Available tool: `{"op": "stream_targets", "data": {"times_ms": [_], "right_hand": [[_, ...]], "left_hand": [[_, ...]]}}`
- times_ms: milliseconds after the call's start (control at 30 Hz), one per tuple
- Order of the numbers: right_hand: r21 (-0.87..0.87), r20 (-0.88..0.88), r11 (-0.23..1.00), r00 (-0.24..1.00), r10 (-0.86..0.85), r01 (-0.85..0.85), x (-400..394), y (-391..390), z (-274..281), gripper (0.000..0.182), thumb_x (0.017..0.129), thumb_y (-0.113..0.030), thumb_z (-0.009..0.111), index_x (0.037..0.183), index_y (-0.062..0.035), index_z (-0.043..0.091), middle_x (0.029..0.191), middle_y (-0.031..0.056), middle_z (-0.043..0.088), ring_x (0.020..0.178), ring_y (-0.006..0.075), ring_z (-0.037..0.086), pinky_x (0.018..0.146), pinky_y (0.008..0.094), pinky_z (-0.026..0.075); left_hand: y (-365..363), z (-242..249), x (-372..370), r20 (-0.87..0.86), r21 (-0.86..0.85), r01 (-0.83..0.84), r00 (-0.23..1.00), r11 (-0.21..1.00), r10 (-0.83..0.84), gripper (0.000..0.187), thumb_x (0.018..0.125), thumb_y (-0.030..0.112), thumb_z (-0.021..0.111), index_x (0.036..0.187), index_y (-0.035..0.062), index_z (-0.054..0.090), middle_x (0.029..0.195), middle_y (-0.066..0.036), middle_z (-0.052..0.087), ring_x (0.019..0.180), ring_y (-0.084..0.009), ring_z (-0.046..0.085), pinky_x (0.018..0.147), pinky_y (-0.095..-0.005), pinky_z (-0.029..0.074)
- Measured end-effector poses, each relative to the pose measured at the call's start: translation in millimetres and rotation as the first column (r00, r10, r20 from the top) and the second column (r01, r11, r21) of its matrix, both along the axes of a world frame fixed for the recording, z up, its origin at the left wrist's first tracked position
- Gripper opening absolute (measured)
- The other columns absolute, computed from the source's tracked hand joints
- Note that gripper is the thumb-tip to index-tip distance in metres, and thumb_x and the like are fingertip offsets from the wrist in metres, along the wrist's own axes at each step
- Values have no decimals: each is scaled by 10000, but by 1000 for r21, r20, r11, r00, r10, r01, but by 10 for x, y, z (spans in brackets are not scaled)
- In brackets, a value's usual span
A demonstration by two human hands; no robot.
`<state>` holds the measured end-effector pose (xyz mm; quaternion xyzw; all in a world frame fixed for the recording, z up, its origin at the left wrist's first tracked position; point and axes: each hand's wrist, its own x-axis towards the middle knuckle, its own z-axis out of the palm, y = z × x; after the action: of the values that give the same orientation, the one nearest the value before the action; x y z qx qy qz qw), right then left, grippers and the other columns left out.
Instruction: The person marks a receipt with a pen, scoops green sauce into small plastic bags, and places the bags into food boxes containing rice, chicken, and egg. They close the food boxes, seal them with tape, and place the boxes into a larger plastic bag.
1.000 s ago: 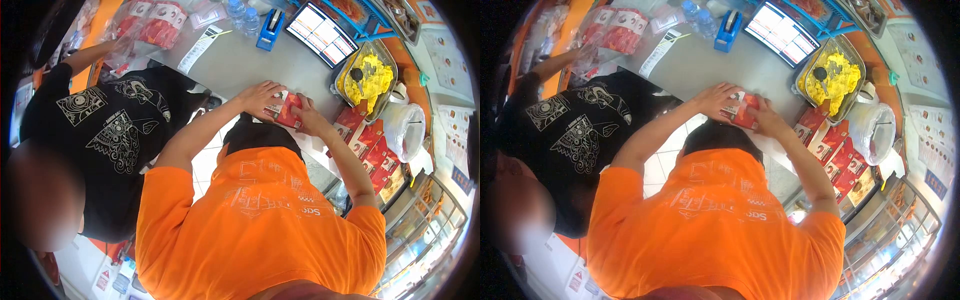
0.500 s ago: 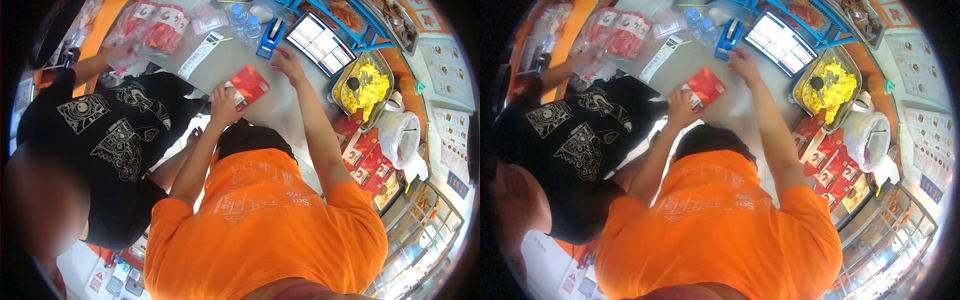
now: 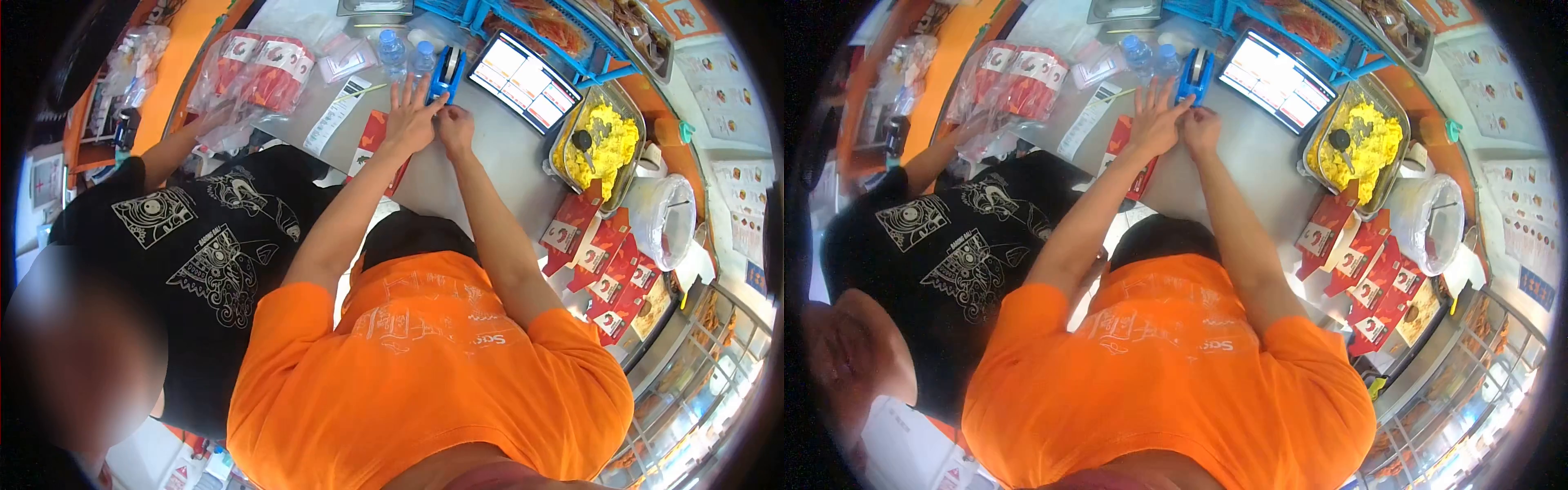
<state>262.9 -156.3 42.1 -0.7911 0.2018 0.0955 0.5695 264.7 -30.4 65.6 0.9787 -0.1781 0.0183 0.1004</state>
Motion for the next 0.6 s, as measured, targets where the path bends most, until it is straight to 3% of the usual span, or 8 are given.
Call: {"op": "stream_targets", "data": {"times_ms": [33,100,133,233,267,333,433,600], "right_hand": [[5,-7,1000,1000,-16,16,-16,-30,12,227,919,-163,624,931,16,762,1062,142,722,924,244,680,800,352,515],[-759,207,645,905,372,-91,-30,-165,30,229,901,-181,641,918,18,752,926,190,741,842,309,714,757,392,547],[-757,200,646,907,372,-98,-59,-287,-32,229,901,-181,641,918,18,752,926,190,741,842,309,714,757,392,547],[-245,-21,882,911,411,-403,-23,-614,102,202,931,-177,639,935,-14,759,938,161,748,799,286,723,742,381,574],[-248,-22,875,905,424,-416,-46,-621,127,202,931,-177,639,935,-14,759,938,161,748,799,286,723,742,381,574],[328,91,796,856,508,-508,-304,-678,93,277,959,-81,614,1224,-36,684,961,132,737,823,228,713,758,360,575],[480,90,664,785,613,-574,-429,-527,320,660,963,10,587,1566,-93,339,915,122,717,853,187,698,788,338,573],[440,143,643,756,639,-627,-582,-207,214,957,954,17,613,1633,-162,-37,928,117,701,883,186,685,836,328,553]], "left_hand": [[8,8,6,0,2,6,1000,1000,-6,582,871,216,643,1434,341,569,1647,-133,234,1517,-438,165,1207,-649,95],[17,38,-20,-3,6,15,1000,1000,-14,588,869,236,650,1443,322,562,1650,-123,234,1518,-440,160,1209,-644,92],[20,80,-65,-11,-29,30,999,999,-30,625,869,270,659,1477,259,516,1639,-147,246,1506,-447,188,1202,-656,104],[111,112,-383,-14,-163,-103,995,981,102,736,872,356,672,1524,120,425,1635,-183,241,1508,-444,188,1192,-670,110],[136,128,-591,-47,-255,-225,974,940,221,812,875,409,676,1537,43,379,1641,-196,223,1523,-434,161,1191,-672,104],[129,210,-1057,-145,-150,-346,934,926,325,837,883,418,674,1540,13,349,1641,-214,213,1524,-432,164,1186,-678,110],[160,67,-1201,-117,6,-428,897,904,426,845,898,413,670,1550,4,321,1646,-224,203,1525,-431,170,1179,-686,119],[167,-177,-1397,33,-22,-376,926,926,376,700,923,315,661,1523,73,392,1573,-160,368,1495,-405,270,1158,-715,147]]}}
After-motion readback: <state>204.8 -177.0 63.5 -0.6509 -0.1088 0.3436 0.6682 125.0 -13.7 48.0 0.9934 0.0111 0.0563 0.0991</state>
